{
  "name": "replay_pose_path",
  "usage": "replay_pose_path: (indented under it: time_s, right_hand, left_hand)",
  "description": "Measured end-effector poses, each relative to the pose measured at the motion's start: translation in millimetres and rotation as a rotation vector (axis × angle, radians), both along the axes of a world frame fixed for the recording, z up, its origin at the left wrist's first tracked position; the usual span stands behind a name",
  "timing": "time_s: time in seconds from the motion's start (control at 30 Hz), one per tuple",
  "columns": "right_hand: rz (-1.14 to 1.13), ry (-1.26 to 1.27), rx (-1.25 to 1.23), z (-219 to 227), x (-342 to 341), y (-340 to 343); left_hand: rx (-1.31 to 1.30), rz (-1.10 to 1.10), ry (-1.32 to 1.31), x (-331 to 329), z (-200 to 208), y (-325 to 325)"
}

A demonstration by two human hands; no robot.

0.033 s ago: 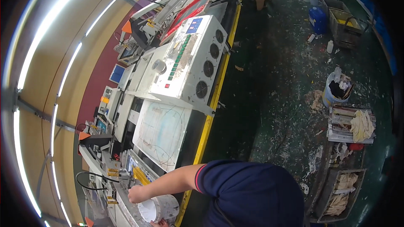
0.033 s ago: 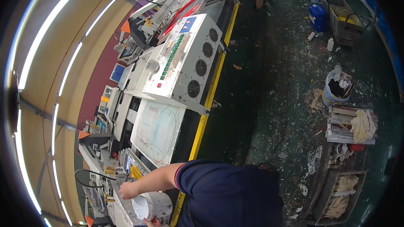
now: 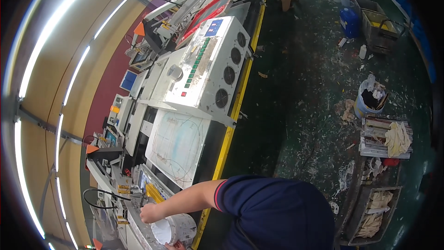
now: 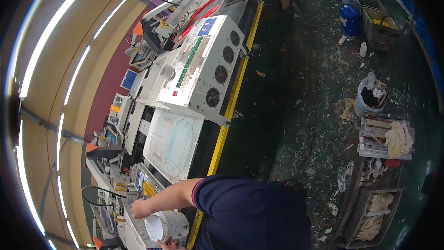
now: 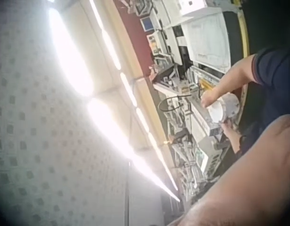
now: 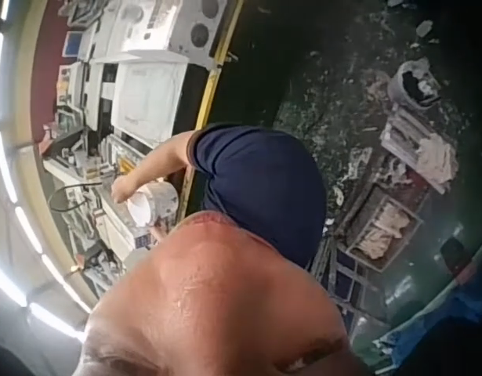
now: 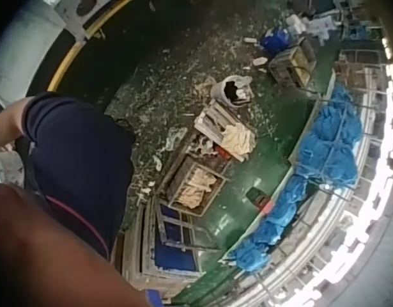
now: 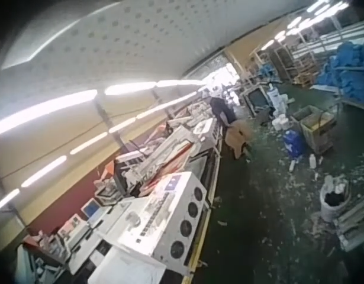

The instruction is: The recorder is mixing white printing ink in a bucket using a spatula and then applying it to a screen printing machine.

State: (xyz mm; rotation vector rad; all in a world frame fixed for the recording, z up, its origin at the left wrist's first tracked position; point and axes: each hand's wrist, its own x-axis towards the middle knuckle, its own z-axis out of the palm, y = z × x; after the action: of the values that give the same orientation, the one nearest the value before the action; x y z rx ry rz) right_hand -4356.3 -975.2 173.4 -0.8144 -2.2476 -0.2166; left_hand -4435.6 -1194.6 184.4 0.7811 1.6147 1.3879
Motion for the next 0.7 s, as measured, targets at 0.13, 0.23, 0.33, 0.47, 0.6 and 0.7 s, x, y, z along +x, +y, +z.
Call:
replay_pose_path:
  time_s: [0.13,0.23,0.33,0.47,0.6,0.7]
  right_hand:
    - [0.009,0.008,0.006,-5,23,12]
    - [0.072,0.025,0.036,0,3,22]
    - [0.07,0.05,0.075,-3,-26,30]
    - [0.078,0.077,0.113,-28,-74,60]
    - [0.214,0.031,-0.255,-42,-106,64]
    - [0.315,0.235,-0.331,-61,-126,91]
  left_hand:
    - [0.16,-0.226,0.398,-89,-80,64]
    - [-0.531,-0.186,-0.669,-175,-70,114]
    - [0.094,-0.002,-0.347,-213,-140,168]
    - [0.051,-0.066,-0.372,-255,-163,192]
    - [-0.003,-0.029,-0.345,-253,-182,178]
    - [0.02,-0.074,-0.319,-237,-165,178]
